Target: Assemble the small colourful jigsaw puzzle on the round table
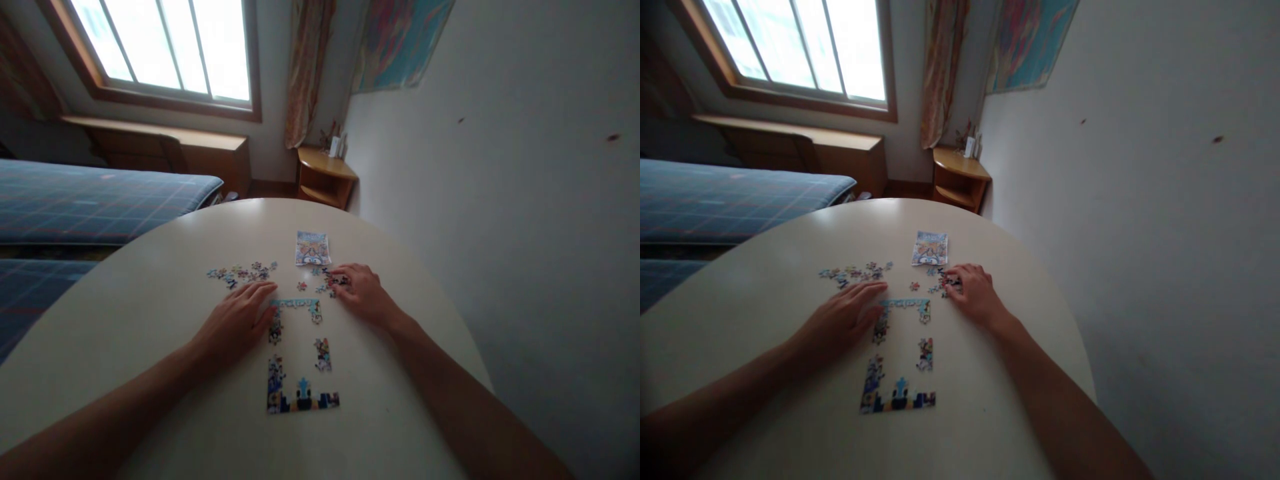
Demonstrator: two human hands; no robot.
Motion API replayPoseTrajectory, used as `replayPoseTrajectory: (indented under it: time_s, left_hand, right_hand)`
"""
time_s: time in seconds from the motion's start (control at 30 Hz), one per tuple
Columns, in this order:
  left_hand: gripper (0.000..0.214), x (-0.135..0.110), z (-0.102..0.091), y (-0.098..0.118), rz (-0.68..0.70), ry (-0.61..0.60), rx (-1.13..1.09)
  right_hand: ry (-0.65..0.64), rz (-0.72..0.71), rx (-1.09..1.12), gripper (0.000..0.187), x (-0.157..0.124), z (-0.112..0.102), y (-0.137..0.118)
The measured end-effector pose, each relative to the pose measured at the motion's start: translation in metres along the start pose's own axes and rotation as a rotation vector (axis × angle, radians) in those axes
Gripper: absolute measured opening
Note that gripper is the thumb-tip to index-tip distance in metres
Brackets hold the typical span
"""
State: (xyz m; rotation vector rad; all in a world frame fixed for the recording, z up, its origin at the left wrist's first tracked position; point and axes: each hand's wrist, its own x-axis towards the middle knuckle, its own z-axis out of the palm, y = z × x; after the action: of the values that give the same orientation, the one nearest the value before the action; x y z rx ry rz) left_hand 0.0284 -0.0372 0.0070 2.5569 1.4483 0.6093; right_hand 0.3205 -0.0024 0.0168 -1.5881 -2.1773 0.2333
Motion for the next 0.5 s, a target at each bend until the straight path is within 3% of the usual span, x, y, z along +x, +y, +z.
replayPoseTrajectory:
  time_s: [0.1, 0.27, 0.5]
  left_hand:
    - [0.040, 0.000, 0.001, -0.002, -0.013, -0.008, -0.007]
    - [0.041, 0.000, 0.002, -0.005, -0.025, -0.001, 0.015]
    - [0.043, 0.002, 0.004, -0.008, -0.028, -0.004, 0.038]
  right_hand:
    - [-0.031, 0.042, -0.040, 0.028, 0.000, -0.006, 0.014]
    - [-0.065, -0.020, -0.020, 0.020, -0.002, -0.019, 0.034]
    - [-0.034, 0.023, 0.008, 0.022, -0.001, -0.023, 0.031]
